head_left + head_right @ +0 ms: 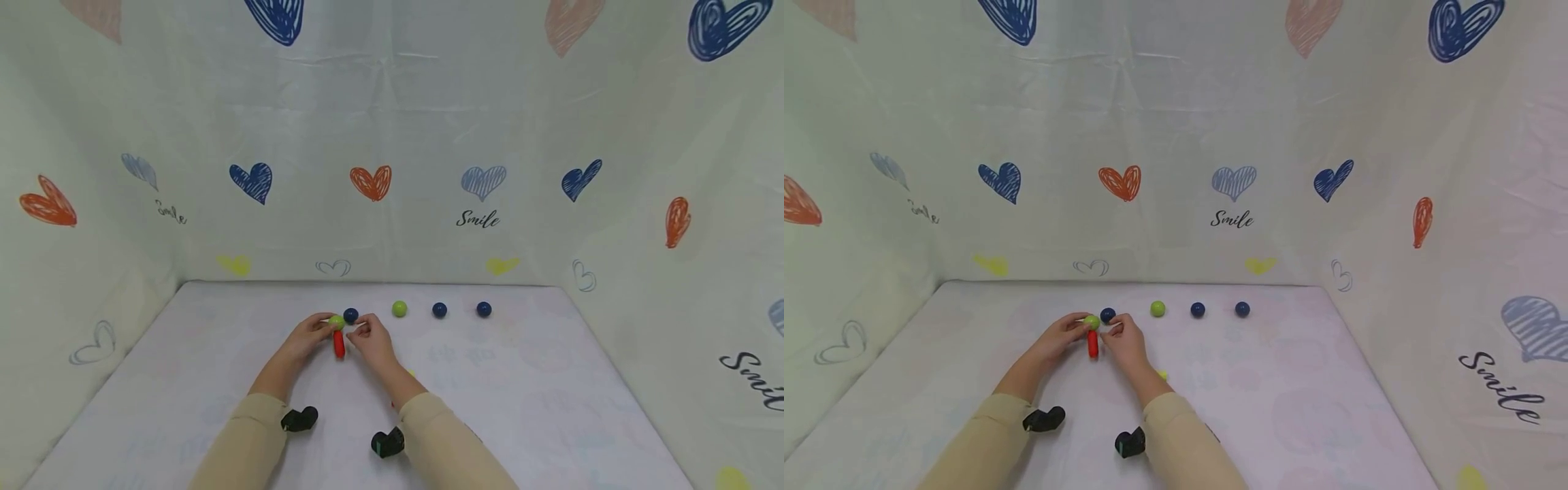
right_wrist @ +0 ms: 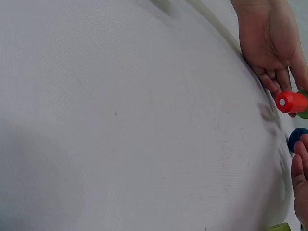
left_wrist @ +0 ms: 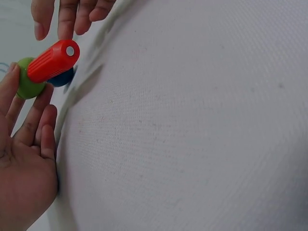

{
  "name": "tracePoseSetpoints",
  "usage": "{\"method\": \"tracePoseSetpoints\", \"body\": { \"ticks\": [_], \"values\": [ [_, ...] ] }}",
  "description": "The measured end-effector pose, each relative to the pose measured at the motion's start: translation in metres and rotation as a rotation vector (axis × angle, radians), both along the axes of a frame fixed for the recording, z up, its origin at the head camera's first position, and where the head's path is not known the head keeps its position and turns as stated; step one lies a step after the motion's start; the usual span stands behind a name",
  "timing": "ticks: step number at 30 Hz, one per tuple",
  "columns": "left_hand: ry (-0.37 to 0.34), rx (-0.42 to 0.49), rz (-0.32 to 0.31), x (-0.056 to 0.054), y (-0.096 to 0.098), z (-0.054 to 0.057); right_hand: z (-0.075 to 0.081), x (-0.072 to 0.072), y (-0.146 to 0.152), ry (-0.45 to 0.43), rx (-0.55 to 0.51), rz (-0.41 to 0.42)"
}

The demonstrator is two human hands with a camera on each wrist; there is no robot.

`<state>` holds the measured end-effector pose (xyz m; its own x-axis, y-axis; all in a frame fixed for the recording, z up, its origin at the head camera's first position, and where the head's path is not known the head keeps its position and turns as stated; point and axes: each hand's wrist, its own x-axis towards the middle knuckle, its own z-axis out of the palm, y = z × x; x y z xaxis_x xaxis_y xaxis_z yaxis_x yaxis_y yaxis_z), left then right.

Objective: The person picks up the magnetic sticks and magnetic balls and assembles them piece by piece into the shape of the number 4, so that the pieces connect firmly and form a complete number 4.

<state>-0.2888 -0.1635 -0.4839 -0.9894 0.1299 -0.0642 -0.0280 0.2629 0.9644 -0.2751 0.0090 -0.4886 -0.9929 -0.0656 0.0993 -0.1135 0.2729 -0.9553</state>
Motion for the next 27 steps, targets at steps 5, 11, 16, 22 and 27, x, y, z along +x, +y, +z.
{"method": "tracePoseSetpoints", "body": {
  "ticks": [5, 11, 16, 22, 27],
  "values": [
    [-0.021, -0.013, 0.031, -0.001, 0.001, -0.002, -0.002, -0.008, 0.002, 0.036, -0.02, -0.068],
    [-0.047, -0.013, 0.052, -0.001, 0.002, -0.003, -0.002, -0.016, 0.004, 0.018, -0.038, -0.093],
    [-0.03, 0.02, 0.054, 0.0, 0.001, -0.005, -0.005, -0.024, -0.001, 0.033, -0.041, -0.106],
    [-0.03, 0.069, 0.06, 0.003, -0.001, -0.008, -0.006, -0.027, -0.006, 0.051, -0.018, -0.112],
    [-0.025, 0.059, 0.062, 0.003, 0.0, -0.003, -0.008, -0.035, -0.007, 0.038, 0.029, -0.119]
  ]
}}
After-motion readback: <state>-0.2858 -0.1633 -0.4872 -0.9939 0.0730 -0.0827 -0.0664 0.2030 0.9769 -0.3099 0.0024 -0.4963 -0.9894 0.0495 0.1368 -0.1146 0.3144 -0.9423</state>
